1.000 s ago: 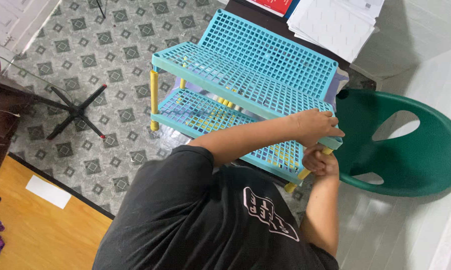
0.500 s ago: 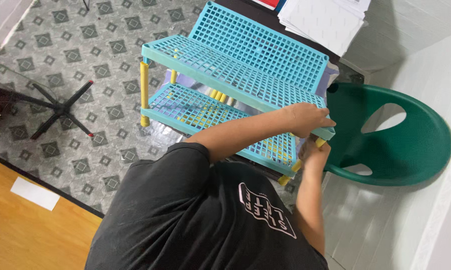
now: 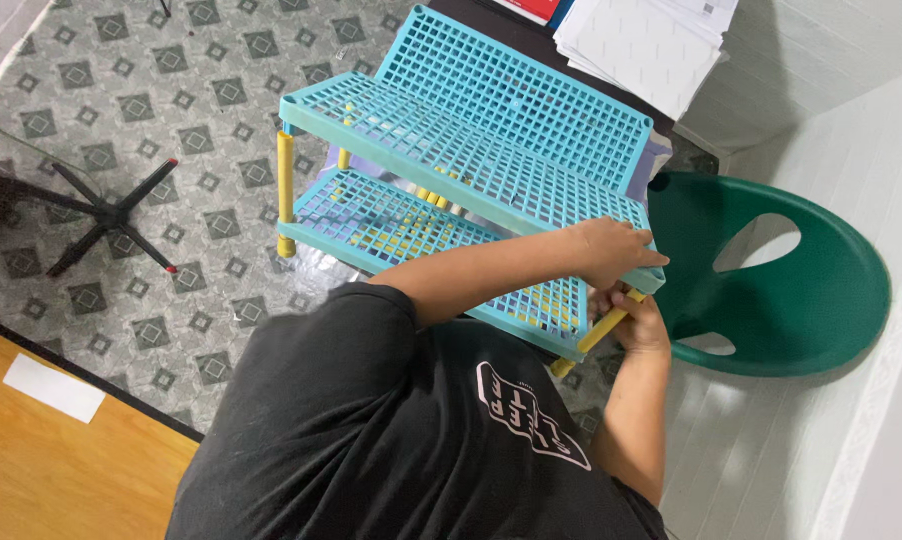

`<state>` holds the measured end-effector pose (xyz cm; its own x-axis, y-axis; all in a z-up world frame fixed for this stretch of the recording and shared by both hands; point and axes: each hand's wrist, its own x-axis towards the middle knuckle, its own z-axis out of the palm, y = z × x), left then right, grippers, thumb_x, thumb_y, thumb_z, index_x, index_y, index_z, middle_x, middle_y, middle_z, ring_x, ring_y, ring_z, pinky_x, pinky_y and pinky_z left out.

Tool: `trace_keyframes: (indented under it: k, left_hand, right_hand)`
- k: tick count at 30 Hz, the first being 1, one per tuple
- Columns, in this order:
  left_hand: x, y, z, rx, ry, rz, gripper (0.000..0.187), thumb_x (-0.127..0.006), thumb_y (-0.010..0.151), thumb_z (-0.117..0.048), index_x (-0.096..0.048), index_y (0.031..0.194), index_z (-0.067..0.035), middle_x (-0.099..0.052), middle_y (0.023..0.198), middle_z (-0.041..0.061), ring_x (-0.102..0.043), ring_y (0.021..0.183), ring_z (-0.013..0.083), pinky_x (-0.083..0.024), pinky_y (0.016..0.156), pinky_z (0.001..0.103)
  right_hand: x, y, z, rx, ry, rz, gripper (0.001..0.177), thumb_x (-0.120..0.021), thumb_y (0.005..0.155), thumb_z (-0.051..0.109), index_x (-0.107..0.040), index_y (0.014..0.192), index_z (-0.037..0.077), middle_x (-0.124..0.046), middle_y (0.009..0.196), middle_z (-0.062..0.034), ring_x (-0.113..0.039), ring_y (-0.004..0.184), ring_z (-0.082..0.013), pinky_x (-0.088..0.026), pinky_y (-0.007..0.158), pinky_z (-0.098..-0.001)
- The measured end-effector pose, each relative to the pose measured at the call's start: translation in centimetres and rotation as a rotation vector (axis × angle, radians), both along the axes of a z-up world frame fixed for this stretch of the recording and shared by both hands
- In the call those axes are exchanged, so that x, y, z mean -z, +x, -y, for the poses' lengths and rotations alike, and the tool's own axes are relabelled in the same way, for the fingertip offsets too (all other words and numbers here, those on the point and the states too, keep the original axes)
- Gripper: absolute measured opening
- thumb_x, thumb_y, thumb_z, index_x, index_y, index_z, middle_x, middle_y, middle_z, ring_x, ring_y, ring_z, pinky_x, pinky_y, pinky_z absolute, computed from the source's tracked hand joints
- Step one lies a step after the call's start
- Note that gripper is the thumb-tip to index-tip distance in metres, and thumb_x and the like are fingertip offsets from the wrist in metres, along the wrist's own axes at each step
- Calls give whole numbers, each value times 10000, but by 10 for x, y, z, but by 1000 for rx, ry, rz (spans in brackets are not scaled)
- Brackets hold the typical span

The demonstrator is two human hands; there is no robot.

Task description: The person assembles a three-tier plastic shelf by inserting yellow cylindrical legs into the holes of light blue grid trays. They repeatedly insert, remove, and reposition the legs to align the trays and secure the structure.

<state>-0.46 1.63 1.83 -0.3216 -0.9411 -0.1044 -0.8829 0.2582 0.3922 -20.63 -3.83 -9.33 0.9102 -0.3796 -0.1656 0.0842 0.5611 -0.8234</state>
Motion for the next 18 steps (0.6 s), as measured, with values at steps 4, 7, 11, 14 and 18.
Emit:
trace_keyframes:
  k: [4, 7, 11, 14, 18]
  left_hand:
    - [0, 3, 2, -8, -29, -24, 783, -797, 781, -281, -474, 1493, -322, -561, 1348, 130, -620, 1176, 359, -539, 934, 470]
    - [2, 4, 5, -6, -19, -13, 788, -785, 796, -262, -469, 1515, -322, -585, 1339, 113, -635, 1187, 344, -549, 954, 457]
    - [6, 2, 7, -1, -12, 17, 816, -772, 766, -194, -460, 1510, -320, -586, 1321, 110, -627, 1178, 345, -547, 933, 453]
    - [6, 0, 11, -3, 5, 30, 814, -765, 768, -170, -461, 1511, -307, -590, 1314, 112, -629, 1167, 348, -547, 922, 450]
    - [10, 3, 12, -2, -30, -30, 755, -775, 790, -213, -494, 1488, -276, -610, 1288, 128, -631, 1170, 347, -546, 920, 453]
  right_hand:
    - [5, 7, 3, -38, 254, 117, 144, -710, 919, 156, -578, 943, 103, -414, 591, -6, -399, 461, -142, -338, 444, -297]
    - [0, 8, -3, 115, 190, -94, 134, -662, 879, 172, -615, 989, 112, -332, 506, 49, -304, 368, -69, -246, 360, -245]
    - [-15, 13, -22, 319, 53, -160, 110, -627, 932, 179, -557, 888, 106, -315, 543, 63, -284, 394, -65, -207, 364, -243]
    - [-27, 24, -33, 443, -78, -221, 197, -641, 962, 144, -512, 821, 96, -379, 580, 41, -326, 428, -73, -248, 409, -268]
    - [-29, 46, -47, 818, -220, -632, 239, -625, 1000, 216, -562, 816, 77, -445, 562, 44, -401, 434, -64, -271, 407, -262]
